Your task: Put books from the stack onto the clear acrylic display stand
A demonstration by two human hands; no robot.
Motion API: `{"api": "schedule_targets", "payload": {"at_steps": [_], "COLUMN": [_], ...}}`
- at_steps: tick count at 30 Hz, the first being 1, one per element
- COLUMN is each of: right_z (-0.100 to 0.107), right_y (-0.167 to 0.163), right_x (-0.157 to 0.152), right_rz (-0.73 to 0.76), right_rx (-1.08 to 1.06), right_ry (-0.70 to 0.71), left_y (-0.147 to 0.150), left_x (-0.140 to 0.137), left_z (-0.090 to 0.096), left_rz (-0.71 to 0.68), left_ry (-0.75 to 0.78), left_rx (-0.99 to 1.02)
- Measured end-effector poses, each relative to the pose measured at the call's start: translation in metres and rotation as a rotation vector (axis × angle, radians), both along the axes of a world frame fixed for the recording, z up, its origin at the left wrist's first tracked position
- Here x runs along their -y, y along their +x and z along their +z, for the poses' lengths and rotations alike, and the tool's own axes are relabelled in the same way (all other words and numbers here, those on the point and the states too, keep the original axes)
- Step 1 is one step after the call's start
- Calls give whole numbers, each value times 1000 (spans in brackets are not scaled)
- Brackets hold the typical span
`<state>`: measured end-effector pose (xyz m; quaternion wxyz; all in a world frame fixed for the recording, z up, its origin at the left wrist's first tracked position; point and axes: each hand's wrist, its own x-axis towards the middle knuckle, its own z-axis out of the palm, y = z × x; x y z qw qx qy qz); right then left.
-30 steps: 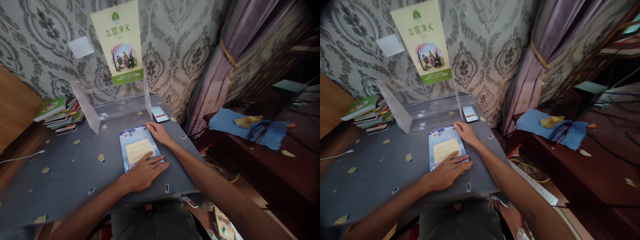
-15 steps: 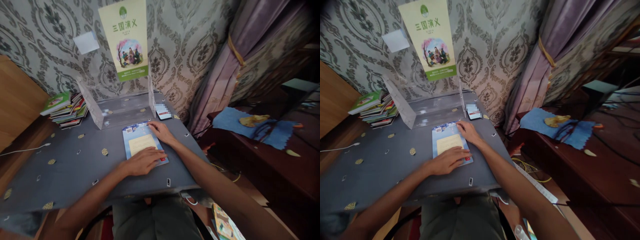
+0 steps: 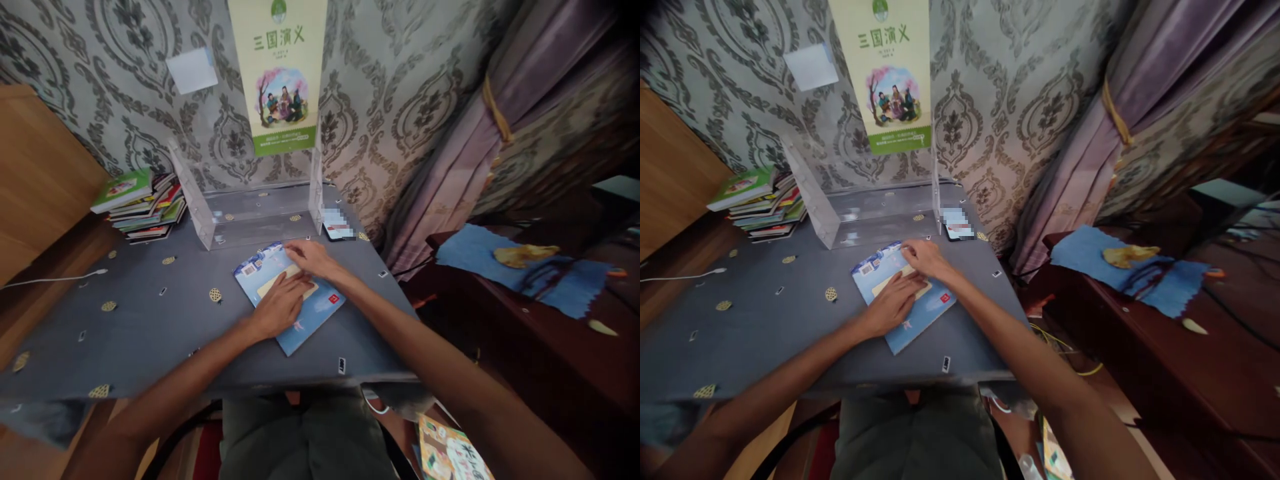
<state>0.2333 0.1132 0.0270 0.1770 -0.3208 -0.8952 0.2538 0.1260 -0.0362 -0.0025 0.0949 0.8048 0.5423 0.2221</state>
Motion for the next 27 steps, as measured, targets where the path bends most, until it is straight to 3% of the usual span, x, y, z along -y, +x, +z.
{"api": "schedule_targets", "payload": {"at_steps": [5, 9, 13, 16, 22, 27], "right_z": [14, 15, 9, -3, -26, -36], "right_y": [-49, -77, -71, -47, 0, 19], "right_x": [-10, -13, -13, -6, 13, 27], "right_rz": [334, 414, 472, 427, 156, 98], "right_rx": [41, 15, -6, -91, -288, -312], "right_ry": [-36, -65, -99, -122, -99, -13], "left_y": [-1, -13, -20, -21, -18, -17], "left_x": [-12, -33, -43, -43, -43, -43], "left_z": [-9, -13, -13, -13, -12, -11], "left_rz": [37, 48, 60, 65, 26, 40], "left_ry": [21, 79, 117, 105, 154, 147], "left_rx": [-33, -74, -79, -103, -67, -59]}}
